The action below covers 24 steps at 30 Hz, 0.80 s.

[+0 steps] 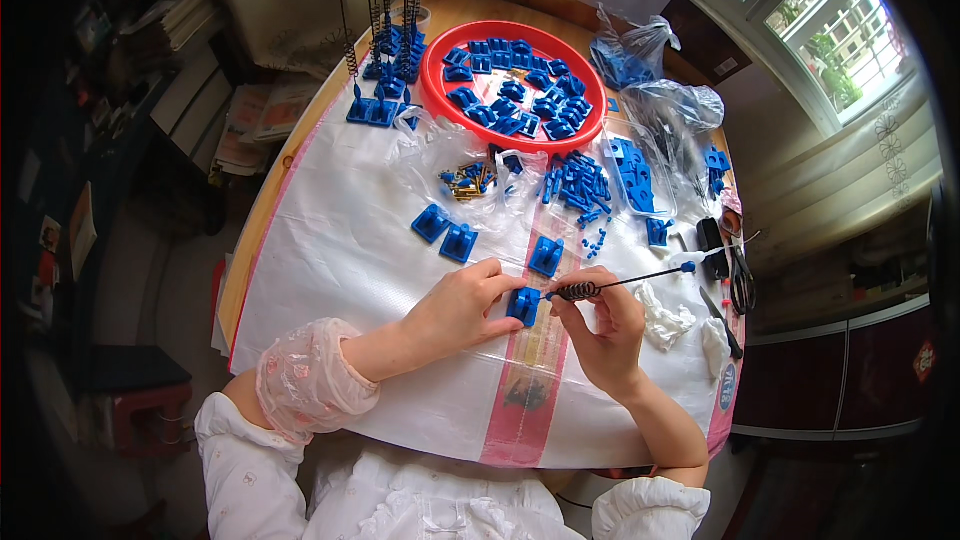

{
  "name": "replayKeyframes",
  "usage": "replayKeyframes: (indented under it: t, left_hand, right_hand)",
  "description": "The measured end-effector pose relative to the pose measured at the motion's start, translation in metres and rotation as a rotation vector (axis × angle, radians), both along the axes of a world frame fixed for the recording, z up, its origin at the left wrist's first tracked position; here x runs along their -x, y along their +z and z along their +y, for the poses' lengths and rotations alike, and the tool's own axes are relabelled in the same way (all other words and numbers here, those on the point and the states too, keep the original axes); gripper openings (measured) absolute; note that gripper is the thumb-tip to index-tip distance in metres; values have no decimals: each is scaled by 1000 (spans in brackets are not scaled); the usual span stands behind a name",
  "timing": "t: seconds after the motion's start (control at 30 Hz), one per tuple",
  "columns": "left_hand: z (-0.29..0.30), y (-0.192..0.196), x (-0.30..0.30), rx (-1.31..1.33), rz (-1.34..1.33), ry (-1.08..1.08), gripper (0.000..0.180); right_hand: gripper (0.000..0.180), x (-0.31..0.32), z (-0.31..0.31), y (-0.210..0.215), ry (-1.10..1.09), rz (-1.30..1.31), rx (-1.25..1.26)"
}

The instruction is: Assembling small blue plastic components using a needle tool and a screwdriver to position springs and secure parts.

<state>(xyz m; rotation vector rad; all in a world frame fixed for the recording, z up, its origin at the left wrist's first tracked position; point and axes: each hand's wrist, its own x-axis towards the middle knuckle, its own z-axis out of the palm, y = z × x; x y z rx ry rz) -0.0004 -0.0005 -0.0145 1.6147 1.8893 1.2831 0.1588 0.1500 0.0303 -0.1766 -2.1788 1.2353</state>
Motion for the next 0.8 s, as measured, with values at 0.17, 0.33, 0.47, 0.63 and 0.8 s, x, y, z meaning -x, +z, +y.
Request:
replayKeyframes:
  t: [0.17, 0.33, 0.47, 0.63, 0.8]
  left_hand:
    - [0, -1, 0, 5, -3, 0, 50]
    - [0, -2, 0, 1, 13, -1, 51]
    - [0, -2, 0, 13, 15, 4, 51]
    - [0, -1, 0, 4, 15, 4, 51]
    - [0, -1, 0, -1, 13, 4, 51]
  right_hand:
    - [25, -3, 4, -2, 76, -31, -12]
    - [25, -2, 2, -2, 79, -47, 11]
    - [25, -2, 2, -5, 79, -51, 12]
    - [25, -3, 2, -4, 75, -59, -4]
    - [25, -3, 3, -4, 71, -50, -5]
